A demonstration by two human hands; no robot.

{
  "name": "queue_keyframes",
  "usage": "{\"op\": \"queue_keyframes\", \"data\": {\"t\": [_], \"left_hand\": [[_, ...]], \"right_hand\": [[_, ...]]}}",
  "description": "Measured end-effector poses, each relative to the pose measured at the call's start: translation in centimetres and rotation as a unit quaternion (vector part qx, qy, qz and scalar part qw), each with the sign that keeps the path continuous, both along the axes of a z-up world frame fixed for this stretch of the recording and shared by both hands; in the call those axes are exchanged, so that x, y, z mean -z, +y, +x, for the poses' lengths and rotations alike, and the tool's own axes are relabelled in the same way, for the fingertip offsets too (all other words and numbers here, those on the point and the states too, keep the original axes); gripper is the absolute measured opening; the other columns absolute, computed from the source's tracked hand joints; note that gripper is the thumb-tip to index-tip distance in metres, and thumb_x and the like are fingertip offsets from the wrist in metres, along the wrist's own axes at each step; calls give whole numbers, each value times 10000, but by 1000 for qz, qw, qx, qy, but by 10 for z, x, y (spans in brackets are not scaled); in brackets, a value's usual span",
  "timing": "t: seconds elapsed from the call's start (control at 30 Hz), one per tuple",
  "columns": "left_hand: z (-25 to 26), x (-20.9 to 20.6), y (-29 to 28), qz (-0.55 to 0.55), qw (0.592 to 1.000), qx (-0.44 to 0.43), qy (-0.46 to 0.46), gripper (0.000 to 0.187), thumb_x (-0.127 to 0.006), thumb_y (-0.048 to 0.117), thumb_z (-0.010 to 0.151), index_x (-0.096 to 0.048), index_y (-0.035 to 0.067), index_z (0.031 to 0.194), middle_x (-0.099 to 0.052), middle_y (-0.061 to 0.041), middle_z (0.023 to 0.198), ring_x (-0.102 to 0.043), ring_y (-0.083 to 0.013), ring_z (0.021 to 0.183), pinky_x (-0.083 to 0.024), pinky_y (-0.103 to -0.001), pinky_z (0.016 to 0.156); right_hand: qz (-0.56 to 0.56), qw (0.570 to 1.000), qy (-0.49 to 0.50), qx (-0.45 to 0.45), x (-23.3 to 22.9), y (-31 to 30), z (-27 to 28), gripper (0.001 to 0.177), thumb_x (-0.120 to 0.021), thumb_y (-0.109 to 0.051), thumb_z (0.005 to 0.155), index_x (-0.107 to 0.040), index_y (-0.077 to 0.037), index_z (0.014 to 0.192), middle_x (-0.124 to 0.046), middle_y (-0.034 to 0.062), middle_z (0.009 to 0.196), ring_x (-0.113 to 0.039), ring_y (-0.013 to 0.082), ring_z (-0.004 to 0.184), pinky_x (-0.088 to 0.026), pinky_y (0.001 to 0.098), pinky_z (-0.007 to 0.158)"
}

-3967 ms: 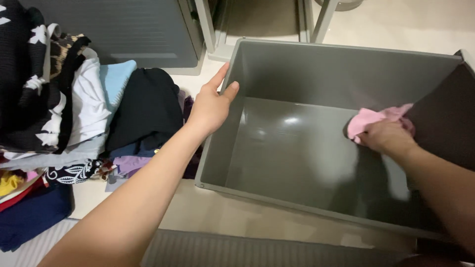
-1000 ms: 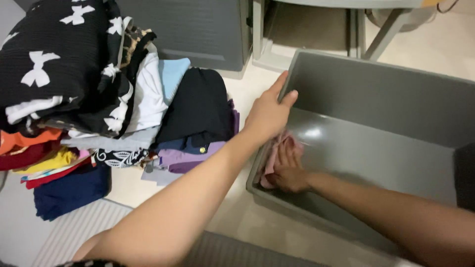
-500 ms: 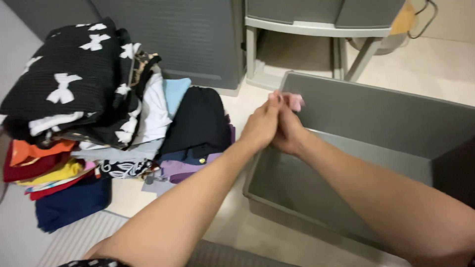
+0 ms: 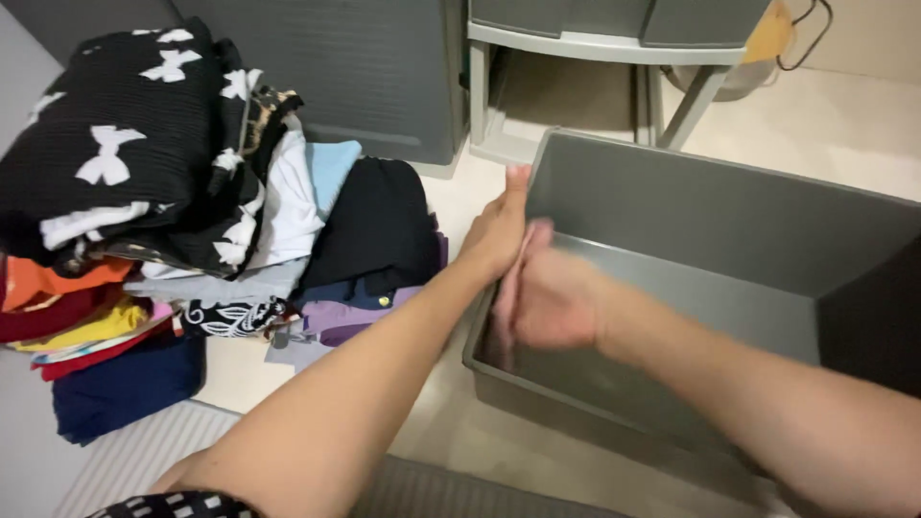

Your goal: Cleaning a plastic storage drawer by wiping it down with a cloth after removing contents.

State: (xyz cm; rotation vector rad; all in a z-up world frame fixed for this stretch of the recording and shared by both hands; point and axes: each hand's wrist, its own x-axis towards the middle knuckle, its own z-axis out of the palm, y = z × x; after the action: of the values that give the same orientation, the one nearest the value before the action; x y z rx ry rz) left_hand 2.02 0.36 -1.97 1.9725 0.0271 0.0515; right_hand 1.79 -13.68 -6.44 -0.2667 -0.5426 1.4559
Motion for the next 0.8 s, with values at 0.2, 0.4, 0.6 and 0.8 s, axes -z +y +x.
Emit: {"op": "queue_keyframes", "data": {"t": [0.2, 0.4, 0.6, 0.8], "left_hand": [[-1, -12, -1, 16, 997, -28, 77, 941, -72, 787, 918, -526, 219, 1515, -583, -224, 1451, -461, -433, 1414, -337, -447, 1177], [-4, -16, -3, -3, 998, -29, 62, 866, -102, 785, 886, -469, 337, 1530, -579, -172, 1462, -468, -418, 1391, -342, -434, 1153], [-6, -12, -3, -53, 997, -8, 63, 839, -115, 777, 932, -413, 337, 1582, -520, -141, 1547, -553, -421, 1313, -415, -441, 1121], [7, 1, -2, -41, 999, -15, 21, 910, -77, 784, 895, -445, 267, 1548, -489, -156, 1547, -408, -377, 1447, -291, -399, 1175]], "right_hand": [[-337, 892, -77, 291, -78, 29, 80, 752, -238, -704, 931, -619, -165, 1290, -625, 139, 1388, -538, 345, 1324, -352, 589, 1132], [-286, 901, -19, 325, -51, 31, 63, 825, -280, -752, 933, -583, -100, 1338, -604, 159, 1415, -518, 352, 1349, -325, 545, 1191], [-325, 897, -6, 299, -63, 21, 19, 791, -258, -742, 938, -602, -93, 1231, -630, 155, 1309, -534, 345, 1274, -330, 559, 1150], [-363, 891, 7, 274, -119, 26, -42, 774, -237, -733, 943, -621, -86, 1125, -656, 150, 1204, -550, 338, 1199, -336, 574, 1109]]}}
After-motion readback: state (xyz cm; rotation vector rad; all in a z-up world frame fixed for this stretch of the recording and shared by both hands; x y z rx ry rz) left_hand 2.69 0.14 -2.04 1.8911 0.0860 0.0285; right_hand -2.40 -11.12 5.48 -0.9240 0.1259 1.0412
